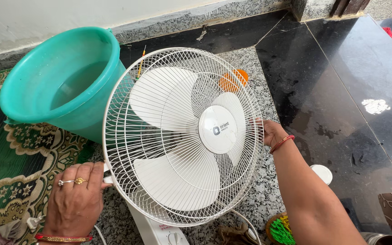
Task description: The person removes the front grille of a white electric fan, then reattaches it by aligning and securing the clips. The person also briefly handles a green bucket of water nearby.
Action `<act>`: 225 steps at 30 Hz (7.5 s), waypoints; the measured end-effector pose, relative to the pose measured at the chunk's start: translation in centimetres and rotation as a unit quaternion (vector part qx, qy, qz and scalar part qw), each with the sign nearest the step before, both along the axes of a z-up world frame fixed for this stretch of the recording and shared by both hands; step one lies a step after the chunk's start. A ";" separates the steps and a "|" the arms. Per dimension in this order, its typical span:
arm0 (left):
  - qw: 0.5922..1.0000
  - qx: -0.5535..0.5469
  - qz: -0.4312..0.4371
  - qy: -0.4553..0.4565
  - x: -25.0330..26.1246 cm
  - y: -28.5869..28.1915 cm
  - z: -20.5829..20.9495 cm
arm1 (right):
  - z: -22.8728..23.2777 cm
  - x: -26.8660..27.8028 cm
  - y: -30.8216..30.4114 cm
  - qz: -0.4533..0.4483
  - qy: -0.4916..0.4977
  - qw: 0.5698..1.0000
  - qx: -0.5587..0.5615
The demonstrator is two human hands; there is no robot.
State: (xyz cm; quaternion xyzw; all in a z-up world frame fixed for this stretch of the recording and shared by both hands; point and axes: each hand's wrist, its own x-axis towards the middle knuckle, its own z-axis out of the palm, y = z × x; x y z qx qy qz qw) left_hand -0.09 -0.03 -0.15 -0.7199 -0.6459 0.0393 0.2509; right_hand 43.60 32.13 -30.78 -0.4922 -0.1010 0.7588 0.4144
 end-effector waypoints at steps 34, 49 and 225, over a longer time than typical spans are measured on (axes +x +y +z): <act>0.994 -0.014 -0.089 -0.062 -0.2 2.0 -2.5 | 24.6 -11.1 12.8 0.322 -0.391 0.784 0.359; 0.990 0.031 -0.114 -0.073 2.2 1.5 -1.6 | 34.4 -19.9 7.8 0.422 -0.523 0.496 0.550; 0.983 0.086 -0.161 -0.009 -2.0 2.6 0.5 | 14.3 -28.4 -37.1 -0.066 0.285 0.956 -0.039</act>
